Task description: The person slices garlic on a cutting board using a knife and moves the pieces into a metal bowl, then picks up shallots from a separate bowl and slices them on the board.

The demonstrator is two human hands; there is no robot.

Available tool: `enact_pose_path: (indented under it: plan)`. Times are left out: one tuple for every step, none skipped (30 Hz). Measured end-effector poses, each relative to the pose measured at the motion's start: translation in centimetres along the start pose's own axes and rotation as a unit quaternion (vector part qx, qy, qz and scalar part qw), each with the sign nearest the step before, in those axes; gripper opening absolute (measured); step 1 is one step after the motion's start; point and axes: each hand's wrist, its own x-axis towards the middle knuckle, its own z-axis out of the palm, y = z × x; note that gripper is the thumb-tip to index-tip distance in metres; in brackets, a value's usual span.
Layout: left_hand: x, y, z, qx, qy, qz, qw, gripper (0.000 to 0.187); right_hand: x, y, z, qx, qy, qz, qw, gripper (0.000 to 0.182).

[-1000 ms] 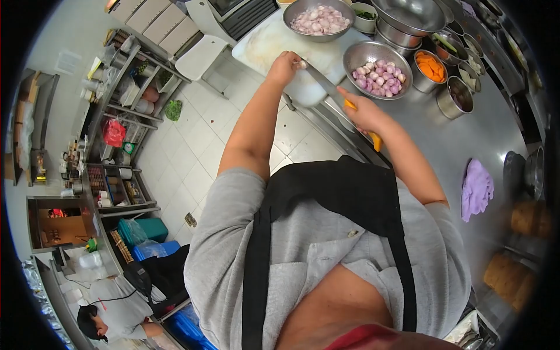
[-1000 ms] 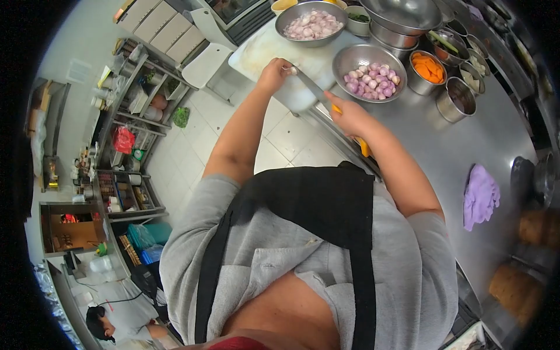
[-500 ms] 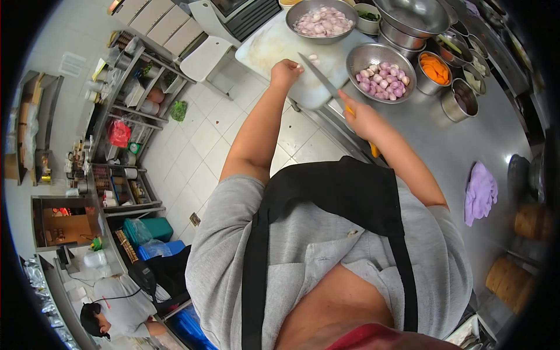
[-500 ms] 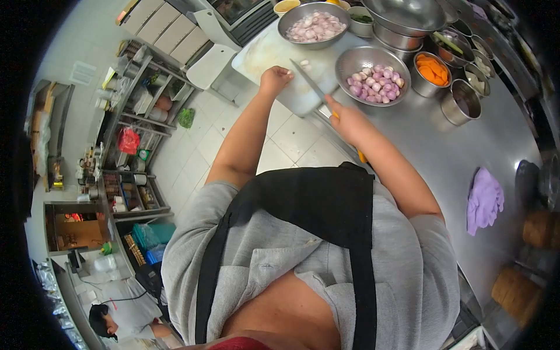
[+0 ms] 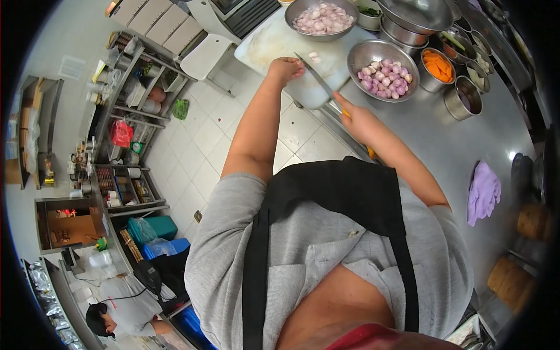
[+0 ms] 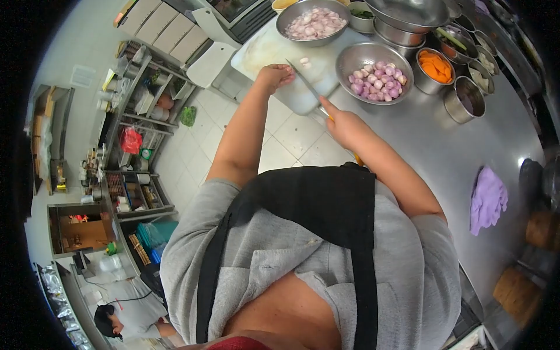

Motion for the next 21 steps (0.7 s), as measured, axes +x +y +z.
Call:
enact_pose_path:
  plan:
    - [0.1,-0.2,-0.1,-0.001,0.002,0.0,1.0,0.019,-0.3,0.1,0.0,0.016,0.004,-0.003,1.0,0.059]
    - [0.3,-0.5,-0.2,-0.012,-0.001,0.009,1.0,0.017,-0.6,0.1,0.0,0.033,0.009,-0.006,0.999,0.059]
    - [0.4,-0.6,-0.1,-0.023,-0.006,0.018,1.0,0.016,-1.0,0.0,-0.1,0.033,0.008,-0.006,0.999,0.059]
    - [0.3,-0.7,-0.2,-0.022,-0.006,0.018,1.0,0.016,-1.5,-0.1,-0.2,0.028,0.018,-0.011,0.999,0.058]
    - [0.3,-0.8,-0.1,-0.036,-0.005,0.013,0.999,0.017,-2.0,-0.1,-0.2,0.024,0.028,-0.015,0.999,0.058]
    - [0.3,-1.0,-0.1,-0.051,-0.004,0.008,0.999,0.018,-2.3,0.0,-0.1,0.024,0.028,-0.014,0.999,0.058]
    - [0.4,-1.1,-0.1,-0.052,-0.005,0.007,0.999,0.018,-2.6,0.1,0.0,0.022,0.039,-0.023,0.999,0.057]
    - [0.5,-1.1,-0.1,-0.036,-0.011,0.001,0.999,0.02,-2.8,0.2,0.1,0.02,0.051,-0.033,0.998,0.057]
    - [0.3,-1.0,-0.2,-0.021,-0.016,-0.004,1.0,0.022,-3.1,0.2,0.1,0.02,0.05,-0.033,0.998,0.057]
    - [0.1,-0.9,-0.1,-0.021,-0.016,-0.004,1.0,0.022,-3.3,0.1,0.1,0.019,0.048,-0.029,0.998,0.057]
    - [-0.1,-0.9,0.0,-0.017,-0.007,0.0,1.0,0.022,-3.3,0.1,0.0,0.018,0.046,-0.025,0.998,0.057]
    - [-0.2,-0.9,0.1,-0.013,0.001,0.004,1.0,0.021,-3.2,0.1,-0.1,0.018,0.047,-0.024,0.998,0.057]
    - [0.0,-0.9,0.0,-0.013,-0.001,0.003,1.0,0.021,-3.1,0.2,-0.1,0.013,0.036,-0.018,0.999,0.058]
    - [0.1,-0.9,-0.3,-0.02,-0.014,0.003,1.0,0.021,-3.0,0.2,-0.1,0.007,0.024,-0.012,1.0,0.058]
    - [0.0,-0.9,-0.4,-0.028,-0.026,0.002,0.999,0.021,-2.7,0.2,-0.1,0.007,0.023,-0.01,1.0,0.058]
    - [0.0,-0.9,-0.4,-0.03,-0.026,0.0,0.999,0.021,-2.0,0.1,-0.1,-0.002,0.025,-0.011,1.0,0.059]
    - [0.0,-0.9,-0.4,-0.029,-0.019,0.0,0.999,0.021,-1.2,0.0,0.0,-0.01,0.027,-0.012,1.0,0.059]
    - [-0.1,-0.8,-0.3,-0.029,-0.012,0.001,1.0,0.022,-0.2,0.0,0.3,-0.011,0.026,-0.011,1.0,0.059]
    - [0.0,-0.9,-0.3,-0.03,-0.012,0.001,0.999,0.022,0.9,0.1,0.6,-0.021,0.025,-0.006,0.999,0.06]
    - [0.0,-1.0,-0.3,-0.028,-0.017,0.003,0.999,0.021,1.6,0.1,0.8,-0.03,0.024,-0.001,0.999,0.06]
    - [0.0,-0.9,-0.3,-0.025,-0.022,0.006,0.999,0.021,1.9,0.0,0.7,-0.031,0.025,-0.002,0.999,0.06]
